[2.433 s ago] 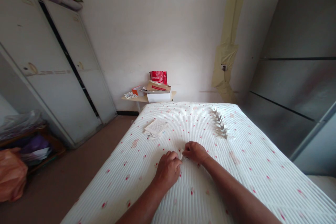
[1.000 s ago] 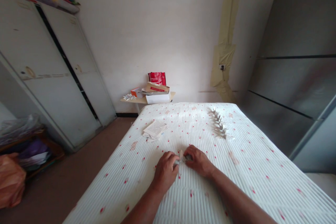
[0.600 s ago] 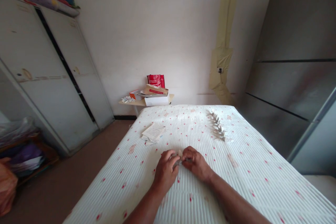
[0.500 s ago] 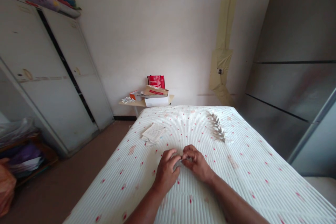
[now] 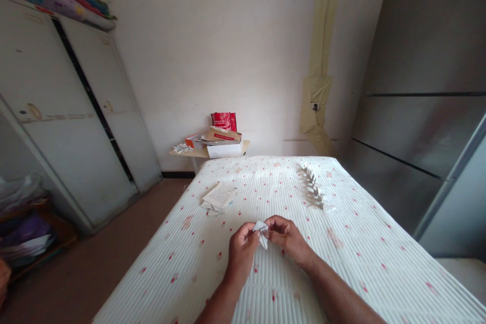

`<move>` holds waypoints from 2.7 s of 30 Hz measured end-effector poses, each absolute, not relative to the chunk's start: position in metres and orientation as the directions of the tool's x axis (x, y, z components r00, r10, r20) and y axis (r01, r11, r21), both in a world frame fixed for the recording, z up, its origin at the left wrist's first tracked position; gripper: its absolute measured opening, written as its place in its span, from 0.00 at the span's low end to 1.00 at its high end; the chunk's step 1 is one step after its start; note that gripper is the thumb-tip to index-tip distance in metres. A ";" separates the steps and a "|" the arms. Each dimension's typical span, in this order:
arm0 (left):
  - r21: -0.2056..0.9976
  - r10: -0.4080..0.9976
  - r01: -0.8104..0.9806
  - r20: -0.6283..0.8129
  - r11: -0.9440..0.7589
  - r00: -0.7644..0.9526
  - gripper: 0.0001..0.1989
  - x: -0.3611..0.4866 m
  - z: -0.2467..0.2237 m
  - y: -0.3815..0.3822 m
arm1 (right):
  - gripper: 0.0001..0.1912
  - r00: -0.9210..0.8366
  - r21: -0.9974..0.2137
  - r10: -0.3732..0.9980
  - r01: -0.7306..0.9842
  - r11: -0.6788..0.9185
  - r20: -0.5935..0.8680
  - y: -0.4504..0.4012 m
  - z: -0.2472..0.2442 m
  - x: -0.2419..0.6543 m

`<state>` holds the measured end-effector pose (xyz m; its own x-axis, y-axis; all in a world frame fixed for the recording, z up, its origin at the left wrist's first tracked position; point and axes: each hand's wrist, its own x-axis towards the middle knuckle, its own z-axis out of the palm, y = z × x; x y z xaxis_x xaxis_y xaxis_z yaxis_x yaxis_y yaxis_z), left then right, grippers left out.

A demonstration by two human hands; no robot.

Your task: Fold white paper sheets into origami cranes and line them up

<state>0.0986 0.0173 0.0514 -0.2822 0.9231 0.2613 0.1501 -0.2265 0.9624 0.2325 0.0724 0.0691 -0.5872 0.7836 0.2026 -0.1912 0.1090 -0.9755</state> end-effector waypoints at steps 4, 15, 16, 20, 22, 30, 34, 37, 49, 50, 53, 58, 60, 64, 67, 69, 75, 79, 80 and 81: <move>0.984 0.922 0.043 0.179 -0.175 -0.343 0.11 0.102 0.053 0.018 | 0.13 -0.579 -0.978 0.792 -0.175 0.112 0.194 0.075 0.058 0.229; 0.993 0.928 -0.058 0.078 -0.107 -0.365 0.12 0.096 0.047 0.017 | 0.20 -0.595 -0.684 0.646 0.209 0.699 0.479 0.061 0.060 0.230; 0.993 0.930 -0.049 0.083 -0.108 -0.358 0.13 0.096 0.048 0.016 | 0.20 -0.600 -0.678 0.637 0.204 0.706 0.483 0.061 0.061 0.230; 0.994 0.929 -0.020 0.091 -0.105 -0.358 0.14 0.094 0.048 0.016 | 0.20 -0.592 -0.698 0.643 0.179 0.693 0.486 0.062 0.057 0.229; 0.995 0.926 -0.017 0.087 -0.100 -0.367 0.15 0.094 0.048 0.016 | 0.18 -0.576 -0.714 0.654 0.167 0.681 0.490 0.063 0.053 0.228; 0.996 0.927 -0.002 0.081 -0.088 -0.366 0.12 0.093 0.047 0.017 | 0.10 -0.508 -0.832 0.768 0.161 0.530 0.391 0.064 0.046 0.223; 0.998 0.923 0.001 0.065 -0.069 -0.380 0.13 0.093 0.044 0.018 | 0.10 -0.481 -0.829 0.781 0.178 0.531 0.397 0.065 0.047 0.223; 0.998 0.920 -0.008 0.061 -0.069 -0.388 0.14 0.093 0.043 0.018 | 0.08 -0.471 -0.864 0.800 0.141 0.484 0.371 0.066 0.046 0.222; 0.996 0.906 -0.032 0.062 -0.083 -0.419 0.18 0.098 0.048 0.018 | 0.12 -0.484 -0.907 0.797 0.017 0.421 0.361 0.063 0.044 0.219; 0.996 0.906 -0.039 0.058 -0.082 -0.418 0.18 0.098 0.048 0.018 | 0.12 -0.482 -0.916 0.802 -0.001 0.402 0.353 0.064 0.043 0.219; 0.995 0.915 -0.062 0.044 -0.075 -0.400 0.17 0.097 0.050 0.016 | 0.11 -0.472 -0.943 0.821 -0.077 0.325 0.321 0.067 0.039 0.219; 0.992 0.953 -0.094 0.048 -0.080 -0.300 0.17 0.094 0.050 0.015 | 0.10 -0.456 -0.964 0.857 -0.216 0.154 0.239 0.071 0.040 0.217; 0.992 0.960 -0.091 0.062 -0.090 -0.274 0.18 0.094 0.050 0.016 | 0.10 -0.438 -0.966 0.873 -0.229 0.123 0.215 0.072 0.042 0.217; 0.992 0.959 -0.079 0.071 -0.096 -0.275 0.20 0.093 0.049 0.017 | 0.10 -0.415 -0.972 0.892 -0.218 0.093 0.179 0.072 0.045 0.217; 0.992 0.959 -0.080 0.074 -0.100 -0.272 0.24 0.092 0.046 0.017 | 0.11 -0.402 -0.971 0.902 -0.229 0.067 0.157 0.072 0.046 0.217; 0.990 0.965 -0.083 0.094 -0.118 -0.244 0.28 0.090 0.044 0.017 | 0.11 -0.399 -0.969 0.906 -0.246 0.041 0.140 0.072 0.047 0.217; 0.994 0.978 -0.041 0.092 -0.101 -0.190 0.20 0.086 0.041 0.017 | 0.14 -0.436 -0.961 0.897 -0.271 -0.049 0.077 0.073 0.051 0.220; 0.995 0.970 -0.034 0.080 -0.090 -0.230 0.19 0.087 0.044 0.016 | 0.14 -0.460 -0.961 0.882 -0.275 -0.034 0.100 0.073 0.051 0.220; 0.996 0.968 -0.042 0.070 -0.083 -0.242 0.19 0.087 0.045 0.015 | 0.14 -0.462 -0.962 0.880 -0.272 -0.028 0.106 0.073 0.051 0.220; 0.995 0.966 -0.058 0.059 -0.076 -0.252 0.20 0.087 0.045 0.015 | 0.14 -0.465 -0.962 0.879 -0.270 -0.024 0.109 0.073 0.051 0.220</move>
<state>0.0872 0.0150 0.0452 -0.2516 0.9660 0.0594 -0.0577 -0.0763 0.9954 0.2200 0.0729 0.0508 -0.4649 0.8787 0.1087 -0.2703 -0.0240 -0.9625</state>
